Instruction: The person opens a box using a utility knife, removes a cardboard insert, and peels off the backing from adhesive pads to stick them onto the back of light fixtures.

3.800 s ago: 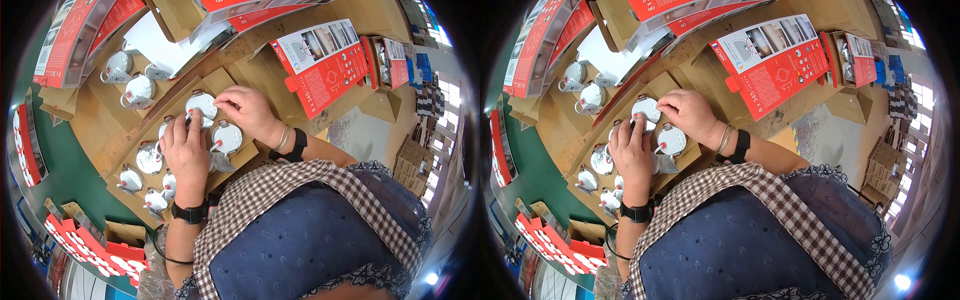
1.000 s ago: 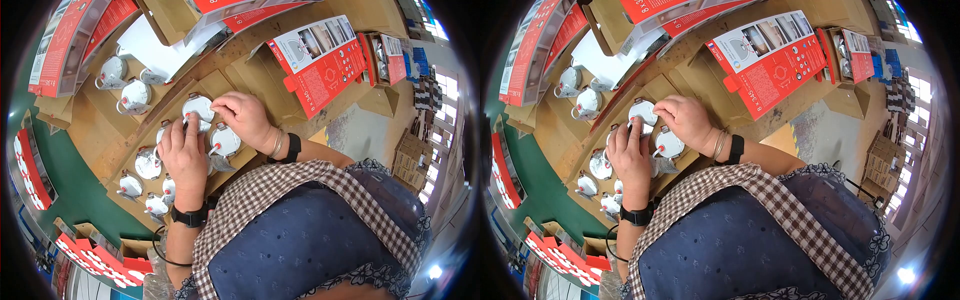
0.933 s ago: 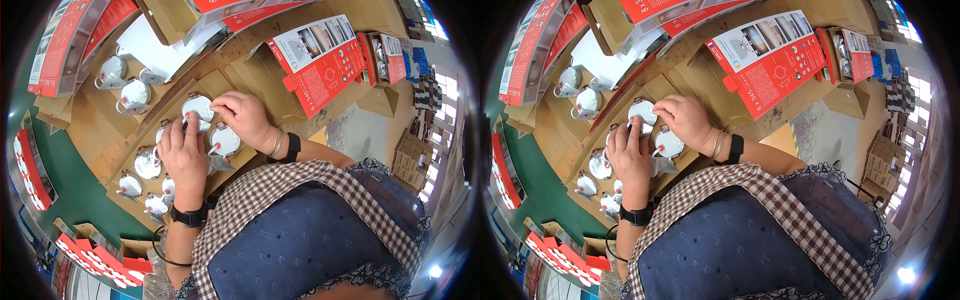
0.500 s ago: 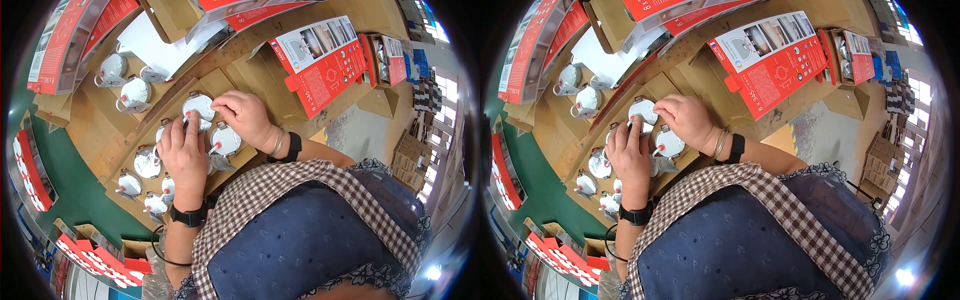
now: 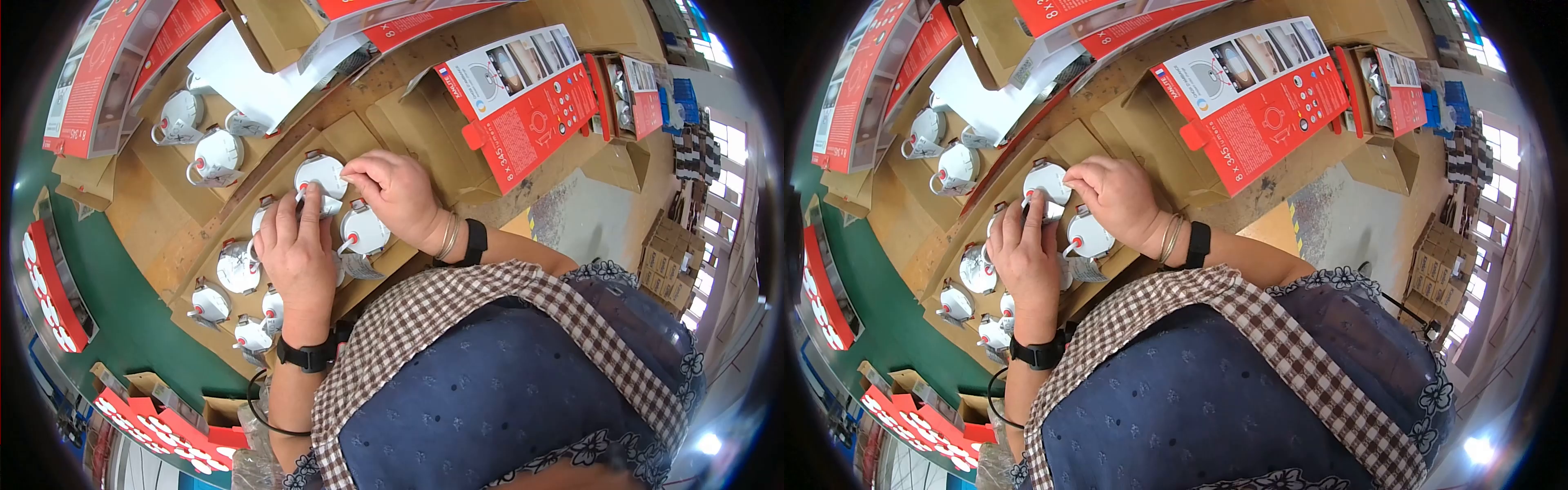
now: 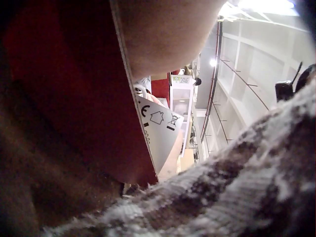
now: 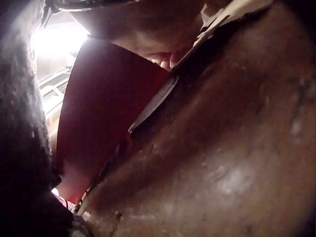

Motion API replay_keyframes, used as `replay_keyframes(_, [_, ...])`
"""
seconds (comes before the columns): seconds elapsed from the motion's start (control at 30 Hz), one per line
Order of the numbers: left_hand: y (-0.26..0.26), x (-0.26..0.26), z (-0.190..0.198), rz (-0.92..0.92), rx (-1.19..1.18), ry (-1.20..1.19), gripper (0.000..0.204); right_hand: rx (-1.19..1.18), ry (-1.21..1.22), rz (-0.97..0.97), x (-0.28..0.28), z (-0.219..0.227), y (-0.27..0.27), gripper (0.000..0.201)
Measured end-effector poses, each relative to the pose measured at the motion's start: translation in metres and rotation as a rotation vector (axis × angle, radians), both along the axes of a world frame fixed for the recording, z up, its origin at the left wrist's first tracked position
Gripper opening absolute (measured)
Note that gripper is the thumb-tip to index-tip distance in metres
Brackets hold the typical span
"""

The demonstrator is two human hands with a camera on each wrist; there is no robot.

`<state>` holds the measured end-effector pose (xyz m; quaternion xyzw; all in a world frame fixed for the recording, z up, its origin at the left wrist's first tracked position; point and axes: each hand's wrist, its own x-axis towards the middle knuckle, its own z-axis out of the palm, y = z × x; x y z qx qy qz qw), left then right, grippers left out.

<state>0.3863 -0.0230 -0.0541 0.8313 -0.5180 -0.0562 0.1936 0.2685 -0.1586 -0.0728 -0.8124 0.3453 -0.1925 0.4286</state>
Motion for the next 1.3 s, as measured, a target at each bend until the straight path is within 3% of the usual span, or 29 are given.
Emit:
replay_keyframes(0.83, [-0.001, 0.0, 0.006, 0.01, -0.025, 0.043, 0.048, 0.128, -0.045, 0.05, -0.003, 0.005, -0.006, 0.008])
replay_keyframes(0.93, [0.008, 0.004, 0.017, -0.04, -0.075, 0.154, 0.045, 0.307, 0.02, 0.014, -0.001, 0.028, -0.007, 0.011])
replay_keyframes(1.0, [0.016, 0.009, 0.037, -0.125, -0.068, 0.131, 0.041, -0.068, -0.03, 0.231, -0.003, 0.048, -0.011, 0.011])
replay_keyframes(1.1, [0.04, 0.009, 0.054, -0.251, -0.118, 0.157, 0.03, -0.002, -0.027, 0.403, -0.002, 0.063, -0.005, 0.011])
replay_keyframes(1.17, [0.069, 0.007, 0.051, -0.216, -0.086, 0.405, 0.028, 0.001, -0.048, 0.456, 0.004, 0.061, 0.003, 0.011])
replay_keyframes(1.23, [0.082, 0.007, 0.046, -0.107, -0.17, 0.264, 0.03, -0.039, -0.098, 0.47, 0.013, 0.06, 0.013, 0.01])
replay_keyframes(1.3, [0.071, 0.015, 0.054, 0.125, -0.149, -0.041, 0.04, -0.096, -0.147, 0.542, 0.019, 0.055, 0.024, 0.01])
